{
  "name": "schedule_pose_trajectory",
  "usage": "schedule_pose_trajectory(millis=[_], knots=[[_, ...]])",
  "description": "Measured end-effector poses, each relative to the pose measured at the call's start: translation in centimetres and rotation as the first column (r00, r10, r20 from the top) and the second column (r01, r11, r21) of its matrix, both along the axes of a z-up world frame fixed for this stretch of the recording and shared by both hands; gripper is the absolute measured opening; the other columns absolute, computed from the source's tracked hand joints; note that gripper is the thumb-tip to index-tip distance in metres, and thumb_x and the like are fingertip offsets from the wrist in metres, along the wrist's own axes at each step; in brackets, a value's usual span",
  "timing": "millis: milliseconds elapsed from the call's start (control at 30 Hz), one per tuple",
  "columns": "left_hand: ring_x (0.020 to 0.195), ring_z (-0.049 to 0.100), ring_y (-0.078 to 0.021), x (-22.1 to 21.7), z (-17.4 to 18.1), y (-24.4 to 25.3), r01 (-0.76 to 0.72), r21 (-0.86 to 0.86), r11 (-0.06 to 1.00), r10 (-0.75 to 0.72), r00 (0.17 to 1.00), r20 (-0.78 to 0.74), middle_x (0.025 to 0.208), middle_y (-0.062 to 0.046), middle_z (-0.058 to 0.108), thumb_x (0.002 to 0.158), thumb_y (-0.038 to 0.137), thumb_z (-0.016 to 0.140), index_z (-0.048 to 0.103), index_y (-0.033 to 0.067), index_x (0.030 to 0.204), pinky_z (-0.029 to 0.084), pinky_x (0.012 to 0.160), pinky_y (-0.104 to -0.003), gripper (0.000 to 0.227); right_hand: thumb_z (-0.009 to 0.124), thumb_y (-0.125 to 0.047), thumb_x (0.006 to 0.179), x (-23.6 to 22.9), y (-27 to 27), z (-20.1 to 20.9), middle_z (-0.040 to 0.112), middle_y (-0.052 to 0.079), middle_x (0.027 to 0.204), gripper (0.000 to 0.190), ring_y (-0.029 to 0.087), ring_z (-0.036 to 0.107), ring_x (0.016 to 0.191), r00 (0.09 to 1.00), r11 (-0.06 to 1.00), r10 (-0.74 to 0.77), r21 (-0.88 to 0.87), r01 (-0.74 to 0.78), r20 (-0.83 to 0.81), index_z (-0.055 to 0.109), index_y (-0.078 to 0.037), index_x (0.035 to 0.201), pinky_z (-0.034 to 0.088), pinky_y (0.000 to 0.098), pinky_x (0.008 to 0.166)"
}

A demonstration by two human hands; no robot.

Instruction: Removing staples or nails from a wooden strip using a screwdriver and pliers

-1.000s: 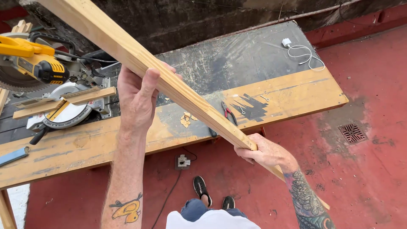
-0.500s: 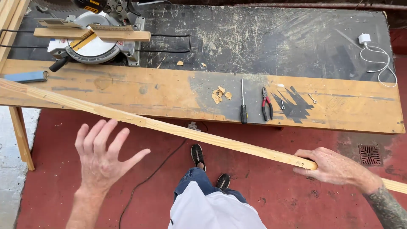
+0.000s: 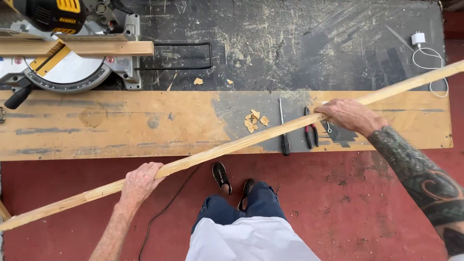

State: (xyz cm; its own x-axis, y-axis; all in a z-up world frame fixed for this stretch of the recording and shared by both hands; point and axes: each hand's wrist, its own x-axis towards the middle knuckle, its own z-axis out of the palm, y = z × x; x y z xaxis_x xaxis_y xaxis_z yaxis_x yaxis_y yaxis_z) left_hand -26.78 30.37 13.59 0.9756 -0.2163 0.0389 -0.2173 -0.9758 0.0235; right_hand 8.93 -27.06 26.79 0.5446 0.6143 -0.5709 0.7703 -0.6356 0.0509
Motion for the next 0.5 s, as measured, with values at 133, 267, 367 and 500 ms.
schedule_pose_trajectory(millis=[133, 267, 367, 500], knots=[[0.088, 0.062, -0.0139, 4.5, -4.6, -1.8, -0.159, -0.061, 0.985, 0.155, 0.985, -0.077, 0.099, 0.009, 0.059, 0.085, 0.045, 0.077, 0.065, 0.0252, 0.116, 0.055, 0.051, -0.036, 0.039, 0.059, -0.018, 0.099, 8.3, 1.1, -7.8, 0.068, 0.009, 0.118, 0.025, 0.028, 0.068, 0.098, 0.987, 0.99, 0.053, 0.12, -0.072, 0.15, 0.067, -0.02, 0.123, 0.055, 0.0413, 0.084], [0.08, 0.052, -0.0204, 7.7, -7.7, -3.0, -0.191, -0.053, 0.98, 0.19, 0.982, -0.022, 0.092, 0.001, 0.049, 0.088, 0.048, 0.074, 0.068, 0.0223, 0.108, 0.043, 0.072, -0.036, 0.033, 0.062, -0.019, 0.1, 15.0, 2.7, -13.9, 0.058, 0.007, 0.106, 0.019, 0.026, 0.059, 0.091, 0.92, 0.983, 0.139, 0.062, -0.173, 0.365, 0.075, -0.025, 0.113, 0.054, 0.0404, 0.073], [0.081, 0.053, -0.0236, 10.8, -9.1, -4.7, -0.216, -0.145, 0.966, 0.214, 0.976, -0.027, 0.092, -0.001, 0.049, 0.083, 0.041, 0.081, 0.068, 0.0197, 0.109, 0.048, 0.073, -0.038, 0.036, 0.068, -0.027, 0.098, 19.4, 2.1, -17.5, 0.058, 0.004, 0.105, 0.017, 0.024, 0.057, 0.09, 0.894, 0.982, 0.152, 0.041, -0.186, 0.421, 0.074, -0.028, 0.113, 0.053, 0.0387, 0.077], [0.095, 0.064, -0.0195, 15.1, -11.6, -7.9, -0.371, -0.154, 0.916, 0.348, 0.924, -0.157, 0.097, 0.005, 0.057, 0.085, 0.055, 0.071, 0.07, 0.0289, 0.109, 0.054, 0.082, -0.035, 0.036, 0.076, -0.036, 0.087, 23.9, -0.1, -22.0, 0.062, -0.006, 0.107, 0.016, 0.013, 0.062, 0.105, 0.873, 0.998, 0.058, -0.012, -0.059, 0.484, 0.075, -0.038, 0.103, 0.044, 0.04, 0.106]])
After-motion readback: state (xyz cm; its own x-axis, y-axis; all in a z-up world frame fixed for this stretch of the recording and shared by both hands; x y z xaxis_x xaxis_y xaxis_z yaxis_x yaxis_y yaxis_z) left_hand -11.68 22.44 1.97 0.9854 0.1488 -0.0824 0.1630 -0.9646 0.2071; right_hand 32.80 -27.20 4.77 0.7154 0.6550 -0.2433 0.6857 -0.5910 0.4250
